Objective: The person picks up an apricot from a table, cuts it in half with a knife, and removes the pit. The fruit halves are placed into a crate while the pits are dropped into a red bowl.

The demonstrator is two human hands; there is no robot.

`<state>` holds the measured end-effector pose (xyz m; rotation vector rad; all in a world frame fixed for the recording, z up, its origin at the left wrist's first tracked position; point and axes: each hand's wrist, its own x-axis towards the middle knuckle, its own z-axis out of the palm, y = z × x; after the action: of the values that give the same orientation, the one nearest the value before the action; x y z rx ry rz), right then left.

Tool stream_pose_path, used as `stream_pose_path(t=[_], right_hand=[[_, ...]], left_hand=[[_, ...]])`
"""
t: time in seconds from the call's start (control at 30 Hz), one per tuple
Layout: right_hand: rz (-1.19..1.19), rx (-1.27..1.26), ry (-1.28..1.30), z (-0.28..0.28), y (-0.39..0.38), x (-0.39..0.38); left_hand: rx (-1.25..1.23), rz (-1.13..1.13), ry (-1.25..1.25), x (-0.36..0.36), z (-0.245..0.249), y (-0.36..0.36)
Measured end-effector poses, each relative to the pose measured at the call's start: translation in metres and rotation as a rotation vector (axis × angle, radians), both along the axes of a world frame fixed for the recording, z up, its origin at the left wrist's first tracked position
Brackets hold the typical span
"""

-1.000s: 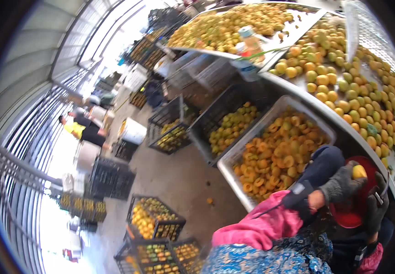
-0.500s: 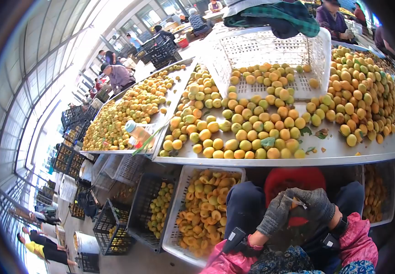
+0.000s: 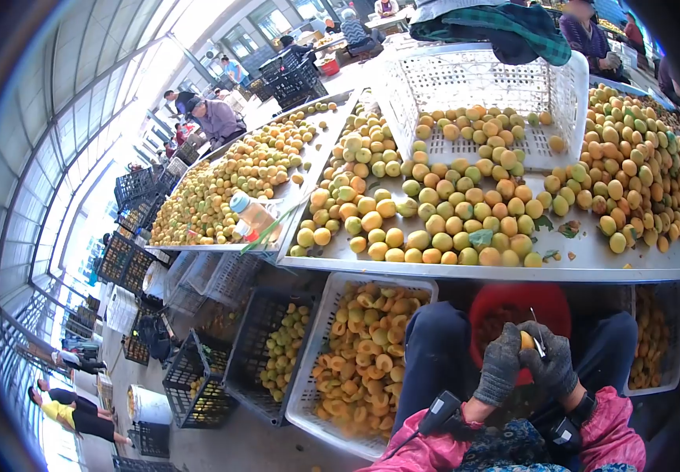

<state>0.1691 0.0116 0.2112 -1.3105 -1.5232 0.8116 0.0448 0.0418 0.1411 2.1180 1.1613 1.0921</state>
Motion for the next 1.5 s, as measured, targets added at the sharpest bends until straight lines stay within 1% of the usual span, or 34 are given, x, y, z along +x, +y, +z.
stream_pose_path(t=[0.1,0.13,0.17,0.2,0.23,0.3,0.33,0.4,0.47,0.5,0.57,0.63,0.67,0.7,0.73,0.77,0.8,0.83,0.87,0.9,1.0,1.03,1.07,1.1,1.13,1.17,1.2,1.27,1.3,1.33,1.37,1.4,1.47,1.5], right_hand=[[-0.078,0.014,0.017,-0.016,-0.002,-0.002],[-0.138,-0.113,0.050,-0.015,-0.004,-0.008],[-0.142,-0.071,0.140,-0.010,-0.006,-0.012],[-0.160,-0.100,0.234,-0.012,-0.008,-0.015],[-0.229,-0.130,0.291,-0.019,-0.010,-0.017],[-0.370,-0.269,0.487,-0.036,-0.008,-0.017],[-0.371,-0.315,0.627,-0.038,-0.006,-0.016],[-0.223,-0.595,1.401,-0.024,-0.005,-0.005],[-0.057,-0.610,1.529,-0.024,-0.004,0.002],[0.142,-0.564,1.634,-0.029,-0.004,0.005],[0.139,-0.559,1.629,-0.035,-0.003,0.007],[0.137,-0.562,1.629,-0.022,0.002,0.001],[-0.046,-0.624,1.532,-0.012,0.005,-0.003],[-0.223,-0.678,1.424,-0.002,0.009,-0.005],[-0.224,-0.681,1.421,0.003,0.013,-0.007],[-0.265,-0.603,1.257,0.006,0.016,-0.008],[-0.302,-0.525,1.092,0.008,0.019,-0.010],[-0.302,-0.529,1.089,0.011,0.021,-0.008],[-0.234,-0.497,0.996,0.014,0.023,-0.004],[-0.166,-0.463,0.903,0.020,0.026,-0.003],[-0.207,-0.437,0.783,0.044,0.049,-0.015],[-0.098,-0.392,0.769,0.055,0.059,-0.021],[-0.125,-0.297,0.648,0.052,0.074,-0.033],[0.036,-0.255,0.579,0.058,0.084,-0.046],[0.196,-0.210,0.507,0.065,0.092,-0.058],[0.224,-0.057,0.308,0.068,0.100,-0.070],[0.248,0.095,0.110,0.070,0.105,-0.079],[0.284,0.004,0.189,0.075,0.110,-0.083],[0.274,-0.023,0.151,0.069,0.110,-0.080],[0.264,-0.051,0.112,0.068,0.109,-0.077],[0.252,-0.013,-0.040,0.073,0.102,-0.071],[0.258,-0.016,-0.041,0.069,0.095,-0.066],[0.280,-0.036,-0.323,0.058,0.079,-0.060],[0.294,-0.053,-0.382,0.055,0.069,-0.059]], left_hand=[[0.092,0.027,-0.031,-0.002,0.000,-0.001],[0.019,-0.020,0.058,-0.007,0.002,-0.002],[-0.312,-0.051,0.004,-0.008,0.029,-0.002],[-0.070,-0.050,0.065,-0.008,0.008,-0.004],[-0.037,-0.035,0.067,-0.008,0.013,-0.008],[0.409,0.077,0.244,-0.004,-0.013,-0.012],[0.148,-0.003,0.047,0.001,0.002,-0.010],[-0.221,-0.016,-0.247,0.006,0.012,-0.003],[-0.850,0.024,-0.964,0.004,0.002,0.004],[-0.860,0.015,-0.968,0.003,0.004,0.005],[-1.066,-0.026,-1.207,-0.002,0.011,0.007],[-1.198,-0.078,-1.274,-0.011,0.017,0.010],[-1.327,-0.133,-1.340,-0.015,0.020,0.010],[-1.328,-0.132,-1.344,-0.018,0.022,0.012],[-1.431,-0.152,-1.401,-0.020,0.024,0.013],[-1.534,-0.172,-1.458,-0.023,0.025,0.014],[-1.536,-0.169,-1.462,-0.026,0.025,0.014],[-1.564,-0.275,-1.485,-0.030,0.024,0.013],[-1.589,-0.382,-1.506,-0.033,0.024,0.013],[-1.587,-0.378,-1.511,-0.036,0.028,0.014],[-1.645,-0.334,-1.457,-0.042,0.038,0.017],[-1.680,-0.300,-1.494,-0.045,0.037,0.017],[-1.715,-0.266,-1.530,-0.049,0.037,0.018],[-1.706,-0.260,-1.537,-0.053,0.035,0.019],[-1.627,-0.098,-1.499,-0.057,0.032,0.020],[-1.544,0.059,-1.457,-0.061,0.031,0.021],[-1.537,0.066,-1.463,-0.068,0.033,0.022],[-1.561,-0.267,-1.592,-0.082,0.041,0.025],[-1.571,-0.068,-1.524,-0.082,0.051,0.028],[-1.564,-0.063,-1.534,-0.086,0.050,0.029],[-1.562,-0.180,-1.552,-0.091,0.048,0.030],[-1.558,-0.298,-1.564,-0.094,0.045,0.031],[-1.518,-0.291,-1.588,-0.090,0.042,0.032],[-1.398,-0.052,-1.571,-0.076,0.047,0.030]])
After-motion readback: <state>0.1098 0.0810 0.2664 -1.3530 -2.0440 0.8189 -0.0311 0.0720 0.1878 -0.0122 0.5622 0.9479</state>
